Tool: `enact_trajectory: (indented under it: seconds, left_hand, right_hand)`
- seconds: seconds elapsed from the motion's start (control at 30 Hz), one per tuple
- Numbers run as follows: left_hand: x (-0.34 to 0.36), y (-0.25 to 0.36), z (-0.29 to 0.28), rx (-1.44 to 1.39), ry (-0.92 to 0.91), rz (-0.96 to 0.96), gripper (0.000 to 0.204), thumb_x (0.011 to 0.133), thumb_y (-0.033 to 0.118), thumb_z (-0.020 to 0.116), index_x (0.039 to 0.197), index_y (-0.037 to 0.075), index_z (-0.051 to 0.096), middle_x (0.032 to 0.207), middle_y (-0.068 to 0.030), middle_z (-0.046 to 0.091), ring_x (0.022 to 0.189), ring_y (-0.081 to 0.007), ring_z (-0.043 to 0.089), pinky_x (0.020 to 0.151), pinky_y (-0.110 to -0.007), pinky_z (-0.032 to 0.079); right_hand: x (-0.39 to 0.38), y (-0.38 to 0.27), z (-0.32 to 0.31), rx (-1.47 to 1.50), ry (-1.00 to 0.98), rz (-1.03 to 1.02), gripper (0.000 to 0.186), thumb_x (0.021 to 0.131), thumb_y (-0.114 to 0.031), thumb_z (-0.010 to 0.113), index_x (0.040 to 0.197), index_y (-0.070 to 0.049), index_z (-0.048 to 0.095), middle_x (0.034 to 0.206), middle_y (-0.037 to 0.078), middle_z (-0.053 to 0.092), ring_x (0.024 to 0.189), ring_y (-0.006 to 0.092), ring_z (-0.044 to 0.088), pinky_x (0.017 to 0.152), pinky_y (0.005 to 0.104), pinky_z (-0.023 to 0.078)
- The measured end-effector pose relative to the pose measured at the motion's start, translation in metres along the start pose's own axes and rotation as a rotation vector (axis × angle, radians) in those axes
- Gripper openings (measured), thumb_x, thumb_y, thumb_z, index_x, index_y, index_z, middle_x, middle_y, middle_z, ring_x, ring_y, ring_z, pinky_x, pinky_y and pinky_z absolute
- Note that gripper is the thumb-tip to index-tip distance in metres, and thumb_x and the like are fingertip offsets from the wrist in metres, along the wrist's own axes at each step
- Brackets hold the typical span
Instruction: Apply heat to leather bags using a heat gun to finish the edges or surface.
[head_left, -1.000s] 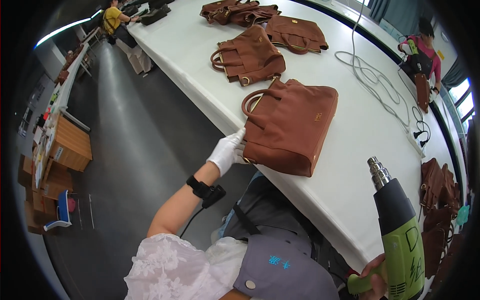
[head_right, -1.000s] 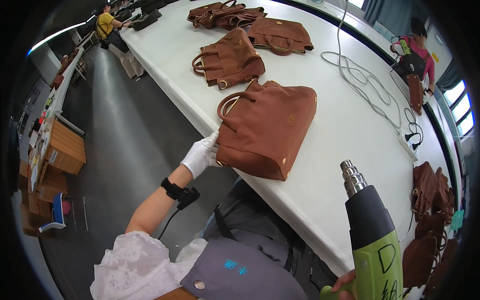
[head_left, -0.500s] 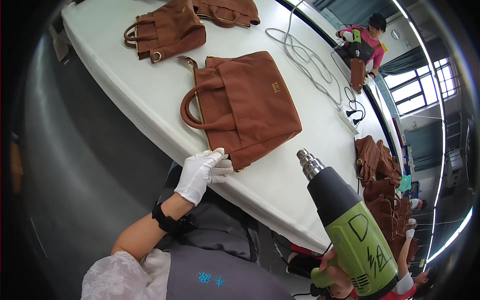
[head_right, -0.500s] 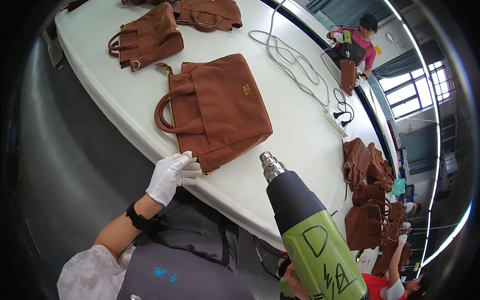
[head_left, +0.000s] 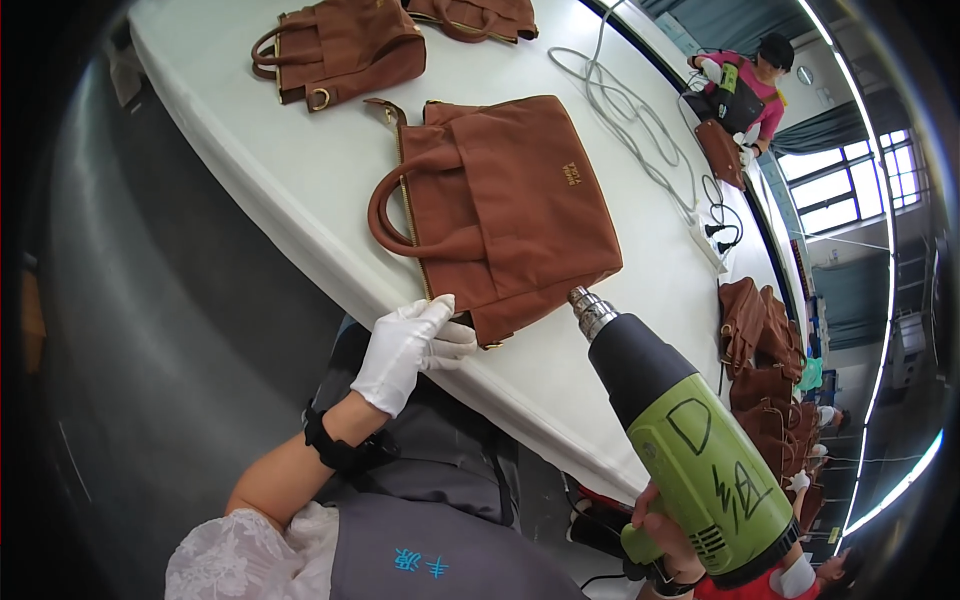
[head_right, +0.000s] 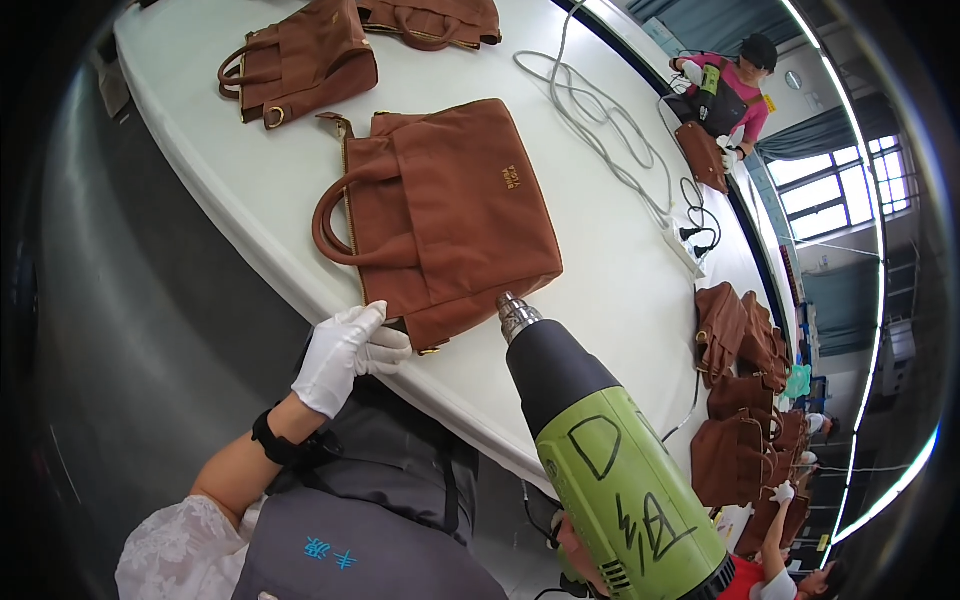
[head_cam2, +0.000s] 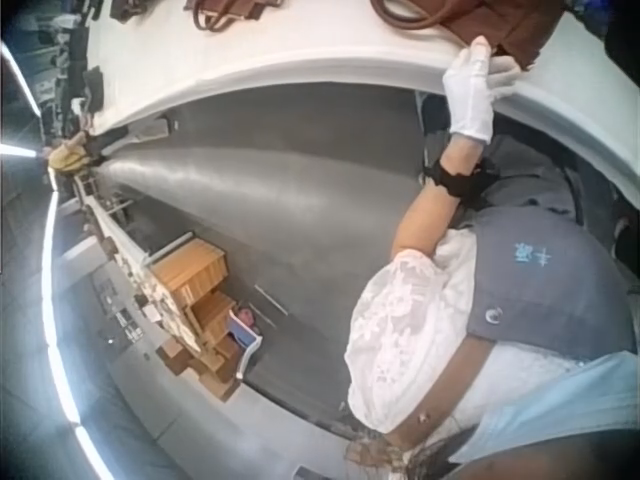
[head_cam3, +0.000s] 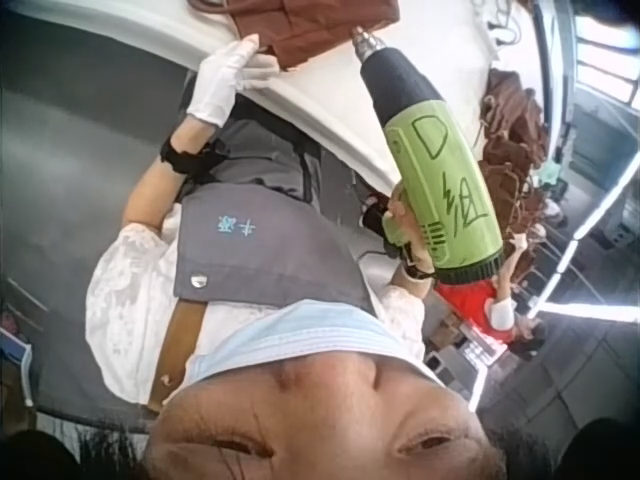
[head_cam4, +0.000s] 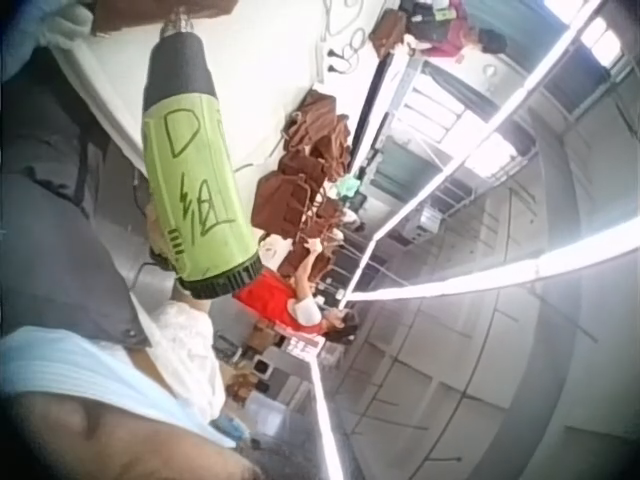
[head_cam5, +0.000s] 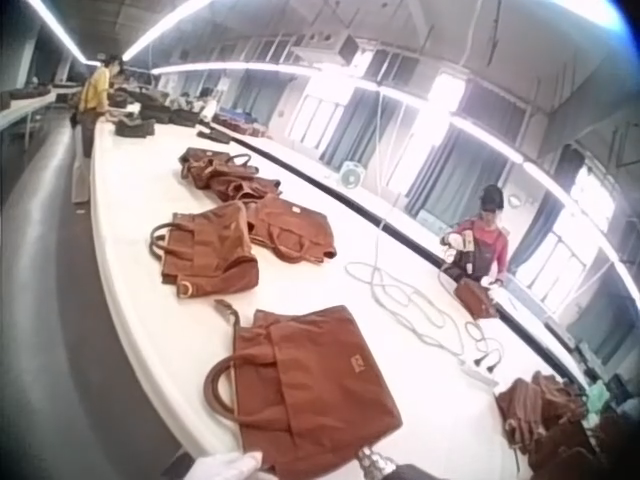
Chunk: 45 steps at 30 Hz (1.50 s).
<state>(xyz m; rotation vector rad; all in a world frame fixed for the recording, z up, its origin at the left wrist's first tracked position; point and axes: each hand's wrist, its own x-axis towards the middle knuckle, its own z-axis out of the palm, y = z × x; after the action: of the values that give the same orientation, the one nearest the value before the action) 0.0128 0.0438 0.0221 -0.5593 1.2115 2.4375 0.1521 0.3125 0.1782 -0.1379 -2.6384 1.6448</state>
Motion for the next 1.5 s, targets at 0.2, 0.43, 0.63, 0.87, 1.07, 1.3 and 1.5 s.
enact_trajectory:
  seconds: [0.2,0.43,0.63,0.87,1.07,1.3,1.5]
  left_hand:
    - [0.002,0.0,0.0,0.018,-0.017,0.001,0.031,0.093,0.03,0.052,0.099,0.0,0.054,0.079,-0.0128,0.065,0.069,-0.0204,0.065,0.062,-0.03,0.054]
    - [0.001,0.0,-0.003,0.018,0.005,-0.015,0.031,0.093,0.03,0.051,0.099,0.0,0.054,0.077,-0.0127,0.065,0.068,-0.0204,0.065,0.062,-0.03,0.055]
    - [0.004,-0.002,-0.001,0.014,-0.015,-0.012,0.03,0.093,0.03,0.051,0.099,0.0,0.054,0.077,-0.0129,0.065,0.067,-0.0207,0.066,0.061,-0.03,0.055]
    - [0.003,0.001,0.0,0.03,-0.001,-0.012,0.031,0.093,0.03,0.051,0.099,0.0,0.054,0.077,-0.0131,0.065,0.068,-0.0213,0.066,0.062,-0.03,0.055]
    - [0.003,-0.001,-0.002,0.033,-0.011,-0.003,0.033,0.093,0.03,0.051,0.101,-0.002,0.053,0.077,-0.0132,0.065,0.068,-0.0213,0.066,0.062,-0.03,0.055]
    - [0.002,-0.001,-0.001,0.017,-0.001,-0.006,0.035,0.093,0.03,0.051,0.103,-0.004,0.052,0.076,-0.0135,0.064,0.068,-0.0213,0.066,0.062,-0.03,0.055]
    - [-0.003,0.004,-0.001,0.013,0.014,0.01,0.034,0.094,0.03,0.05,0.095,-0.003,0.055,0.073,-0.0131,0.064,0.067,-0.0214,0.066,0.062,-0.029,0.055]
  right_hand:
    - [0.005,0.0,0.022,-0.037,0.013,-0.003,0.049,0.075,-0.009,0.065,0.117,0.007,0.045,0.09,0.016,0.053,0.063,0.02,0.054,0.053,0.0268,0.046]
    - [0.006,0.007,0.012,-0.064,0.021,-0.002,0.049,0.075,-0.009,0.065,0.117,0.007,0.045,0.089,0.016,0.053,0.063,0.0201,0.054,0.053,0.0267,0.046]
    - [0.005,0.011,0.001,-0.095,0.036,-0.012,0.05,0.075,-0.009,0.065,0.117,0.007,0.045,0.089,0.016,0.053,0.063,0.0202,0.054,0.052,0.0266,0.046]
    - [-0.003,0.017,-0.014,-0.128,0.051,-0.021,0.05,0.074,-0.009,0.065,0.117,0.007,0.045,0.089,0.016,0.053,0.062,0.0204,0.054,0.052,0.0265,0.047]
    - [-0.004,0.023,-0.014,-0.149,0.065,-0.028,0.05,0.074,-0.009,0.065,0.117,0.007,0.045,0.089,0.016,0.053,0.062,0.0205,0.054,0.052,0.0265,0.047]
    - [-0.011,0.032,-0.023,-0.173,0.079,-0.045,0.051,0.074,-0.009,0.065,0.117,0.007,0.045,0.088,0.016,0.053,0.062,0.0206,0.055,0.052,0.0264,0.047]
    - [-0.011,0.037,-0.02,-0.192,0.094,-0.057,0.051,0.073,-0.009,0.066,0.117,0.007,0.045,0.088,0.016,0.053,0.062,0.0207,0.055,0.052,0.0263,0.047]
